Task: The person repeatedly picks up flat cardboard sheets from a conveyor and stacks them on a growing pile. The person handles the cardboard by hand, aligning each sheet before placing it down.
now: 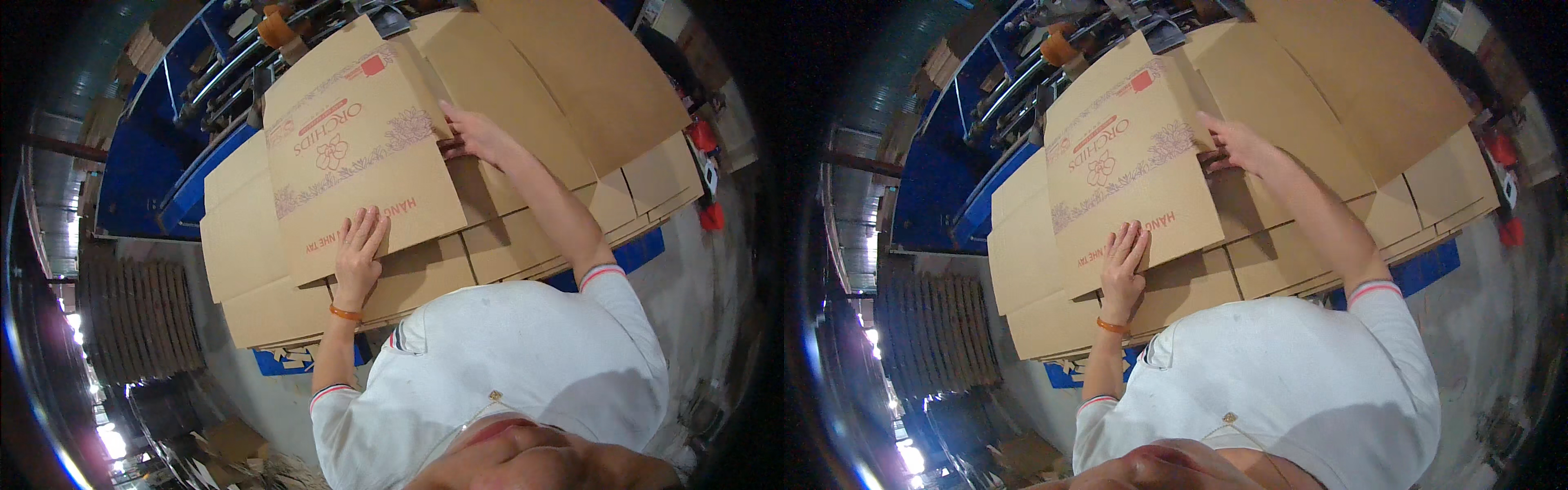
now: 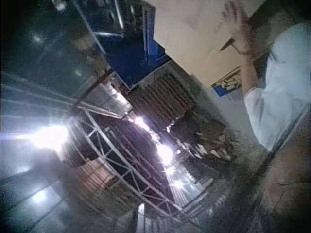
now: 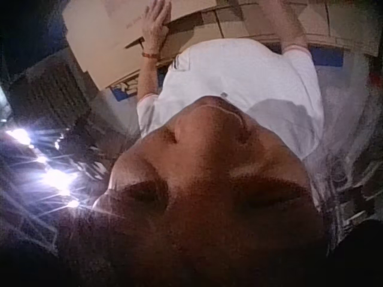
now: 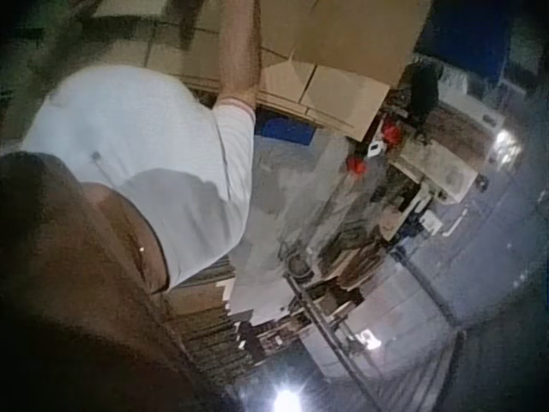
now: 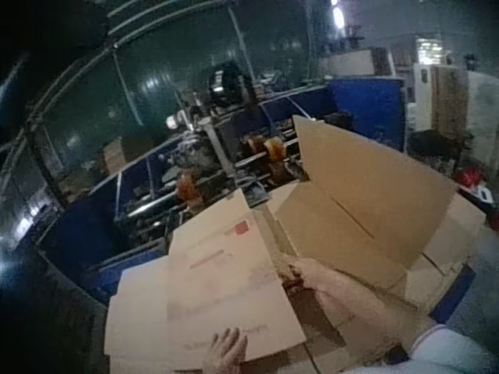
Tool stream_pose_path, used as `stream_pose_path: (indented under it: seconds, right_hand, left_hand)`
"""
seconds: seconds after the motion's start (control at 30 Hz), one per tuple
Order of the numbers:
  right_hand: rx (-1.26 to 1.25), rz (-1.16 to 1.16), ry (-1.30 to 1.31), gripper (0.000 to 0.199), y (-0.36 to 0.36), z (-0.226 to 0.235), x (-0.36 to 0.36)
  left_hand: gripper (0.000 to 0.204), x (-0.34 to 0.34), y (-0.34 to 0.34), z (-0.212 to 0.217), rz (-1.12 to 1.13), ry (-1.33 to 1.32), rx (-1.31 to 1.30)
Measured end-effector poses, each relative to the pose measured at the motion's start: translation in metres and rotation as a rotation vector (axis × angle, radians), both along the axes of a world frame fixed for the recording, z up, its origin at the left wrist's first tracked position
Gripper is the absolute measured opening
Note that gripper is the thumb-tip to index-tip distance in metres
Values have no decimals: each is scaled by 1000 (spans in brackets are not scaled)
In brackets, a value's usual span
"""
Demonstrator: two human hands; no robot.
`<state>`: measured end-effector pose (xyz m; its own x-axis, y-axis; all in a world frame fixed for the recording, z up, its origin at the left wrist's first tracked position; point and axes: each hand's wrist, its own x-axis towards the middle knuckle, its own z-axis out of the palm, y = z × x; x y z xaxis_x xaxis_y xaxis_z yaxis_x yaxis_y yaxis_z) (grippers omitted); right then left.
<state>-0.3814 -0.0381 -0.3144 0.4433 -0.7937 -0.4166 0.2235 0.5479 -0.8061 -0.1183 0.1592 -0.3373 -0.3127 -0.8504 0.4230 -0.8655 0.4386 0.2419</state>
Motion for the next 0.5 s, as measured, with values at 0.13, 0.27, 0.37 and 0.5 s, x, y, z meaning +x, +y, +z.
stream_pose_path:
  seconds: [0.13,0.27,0.37,0.5]
  right_hand:
    - [-531,11,477,46,-37,-20,28]
    - [-770,-36,1016,43,-21,-15,31]
    - [-795,-112,1071,50,-6,-15,26]
    - [-1407,-709,886,64,85,2,-32]
  left_hand:
    - [68,0,4,-1,34,-16,77]
    - [72,-1,0,-9,14,-14,128]
    - [72,-4,-2,-5,5,-23,139]
    - [71,-2,0,-8,27,-38,137]
